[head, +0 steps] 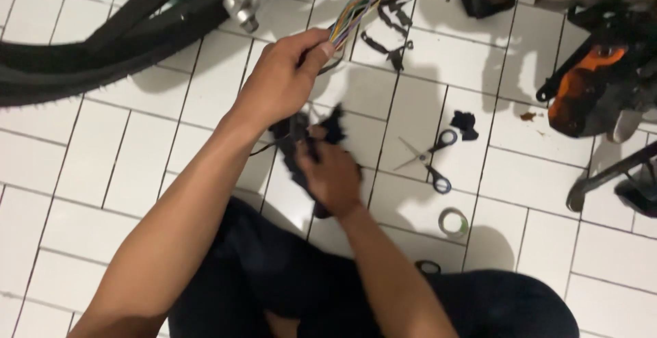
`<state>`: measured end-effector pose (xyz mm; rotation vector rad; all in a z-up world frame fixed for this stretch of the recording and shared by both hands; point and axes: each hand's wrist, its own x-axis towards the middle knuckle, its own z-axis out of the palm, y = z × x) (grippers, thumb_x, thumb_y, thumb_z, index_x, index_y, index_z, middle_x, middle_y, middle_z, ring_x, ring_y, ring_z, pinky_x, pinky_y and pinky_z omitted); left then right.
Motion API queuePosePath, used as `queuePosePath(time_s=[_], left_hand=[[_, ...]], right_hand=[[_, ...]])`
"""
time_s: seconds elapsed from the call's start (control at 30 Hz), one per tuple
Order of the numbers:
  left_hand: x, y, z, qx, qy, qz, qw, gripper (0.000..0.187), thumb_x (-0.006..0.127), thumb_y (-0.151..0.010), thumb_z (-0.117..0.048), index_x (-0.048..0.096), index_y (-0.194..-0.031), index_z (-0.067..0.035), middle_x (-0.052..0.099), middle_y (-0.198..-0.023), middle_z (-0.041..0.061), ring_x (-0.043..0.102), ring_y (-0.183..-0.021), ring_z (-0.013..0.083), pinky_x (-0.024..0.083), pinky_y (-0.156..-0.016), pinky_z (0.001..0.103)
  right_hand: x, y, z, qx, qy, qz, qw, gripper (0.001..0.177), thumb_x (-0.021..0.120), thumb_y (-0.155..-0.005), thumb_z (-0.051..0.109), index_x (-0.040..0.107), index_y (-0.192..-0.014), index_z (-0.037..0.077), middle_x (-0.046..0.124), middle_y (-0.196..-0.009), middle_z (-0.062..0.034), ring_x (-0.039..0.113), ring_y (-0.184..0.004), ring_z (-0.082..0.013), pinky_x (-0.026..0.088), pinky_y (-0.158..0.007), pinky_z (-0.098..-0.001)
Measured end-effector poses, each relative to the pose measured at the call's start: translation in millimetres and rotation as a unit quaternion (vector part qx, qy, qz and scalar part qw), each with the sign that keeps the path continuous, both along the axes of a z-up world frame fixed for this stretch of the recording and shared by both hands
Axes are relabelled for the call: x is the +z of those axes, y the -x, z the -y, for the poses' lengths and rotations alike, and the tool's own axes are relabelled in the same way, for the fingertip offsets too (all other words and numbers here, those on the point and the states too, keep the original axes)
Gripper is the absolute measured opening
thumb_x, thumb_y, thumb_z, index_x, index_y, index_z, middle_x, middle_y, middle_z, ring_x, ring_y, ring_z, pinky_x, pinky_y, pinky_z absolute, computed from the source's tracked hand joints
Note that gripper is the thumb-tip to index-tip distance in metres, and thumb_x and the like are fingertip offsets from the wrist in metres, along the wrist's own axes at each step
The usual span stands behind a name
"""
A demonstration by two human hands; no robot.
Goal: Stripping old protective fabric and tape from an electrical wiring harness using scissors.
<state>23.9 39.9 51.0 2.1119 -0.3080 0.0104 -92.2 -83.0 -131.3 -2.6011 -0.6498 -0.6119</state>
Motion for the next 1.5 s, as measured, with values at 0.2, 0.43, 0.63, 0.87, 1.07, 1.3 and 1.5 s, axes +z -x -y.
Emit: queuePosePath(time_s=[0.2,0.43,0.63,0.87,1.07,1.3,1.5], left_hand=[[28,1,1,0.0,-0.052,-0.028,0.998,0.028,0.058,-0.103,-0.028,0.07,-0.117,-0.008,0.064,-0.07,0.012,0.057,-0.061,0.0241,0.047,-0.063,0.037],[23,6,-7,0.0,-0.064,-0.061,0.996,0.027,0.056,-0.103,-0.028,0.07,-0.117,-0.009,0.062,-0.068,0.013,0.059,-0.061,0.0254,0.048,-0.061,0.038],[12,20,-3,-0.024,-0.059,-0.025,0.998,0.024,0.057,-0.103,-0.023,0.071,-0.114,-0.007,0.069,-0.08,0.014,0.066,-0.068,0.0284,0.053,-0.067,0.039],[-15,37,0,-0.034,-0.186,0.029,0.982,0.025,0.059,-0.101,-0.018,0.068,-0.122,-0.009,0.063,-0.097,0.014,0.066,-0.087,0.0362,0.054,-0.073,0.046],[-52,66,-38,-0.091,-0.305,0.206,0.925,0.047,0.061,-0.083,0.001,0.065,-0.129,-0.006,0.062,-0.1,0.011,0.063,-0.096,0.0325,0.055,-0.08,0.042],[-72,78,-63,-0.123,-0.313,0.317,0.887,0.045,0.065,-0.081,0.0,0.067,-0.126,-0.003,0.06,-0.091,0.008,0.06,-0.084,0.0264,0.053,-0.072,0.037],[-81,72,-56,0.01,-0.302,0.198,0.932,0.021,0.064,-0.093,-0.016,0.069,-0.11,-0.004,0.066,-0.093,0.01,0.064,-0.088,0.0279,0.053,-0.079,0.042]], right_hand=[[-16,-42,-87,0.08,0.033,-0.071,0.994,0.023,0.062,-0.09,0.026,0.073,-0.111,0.027,0.069,-0.108,-0.005,0.068,-0.098,-0.0286,0.053,-0.077,-0.0453],[-13,-88,-71,0.006,-0.052,0.016,0.999,0.069,0.053,-0.068,0.072,0.063,-0.113,0.021,0.07,-0.103,-0.0084,0.068,-0.094,-0.0302,0.053,-0.073,-0.0488],[11,-141,-5,0.011,-0.352,-0.122,0.928,0.022,0.075,-0.086,0.021,0.067,-0.101,0.007,0.073,-0.095,-0.0152,0.071,-0.09,-0.0363,0.057,-0.081,-0.0478],[18,-73,-39,-0.069,-0.237,-0.083,0.965,0.037,0.073,-0.084,0.02,0.065,-0.111,-0.004,0.069,-0.103,-0.0231,0.066,-0.085,-0.0391,0.052,-0.069,-0.0476],[11,-97,-7,-0.214,-0.093,-0.063,0.97,0.021,0.07,-0.08,0.029,0.072,-0.092,0.011,0.069,-0.108,-0.0205,0.064,-0.096,-0.0412,0.049,-0.067,-0.0527],[13,-134,81,-0.009,-0.852,-0.276,0.445,0.035,0.051,-0.103,0.028,0.062,-0.13,0.009,0.068,-0.114,-0.0131,0.059,-0.104,-0.0267,0.047,-0.096,-0.0414],[44,-135,102,-0.005,-0.764,-0.389,0.515,0.033,0.041,-0.11,0.035,0.055,-0.135,0.022,0.063,-0.107,-0.0052,0.06,-0.108,-0.0211,0.049,-0.093,-0.0492]])
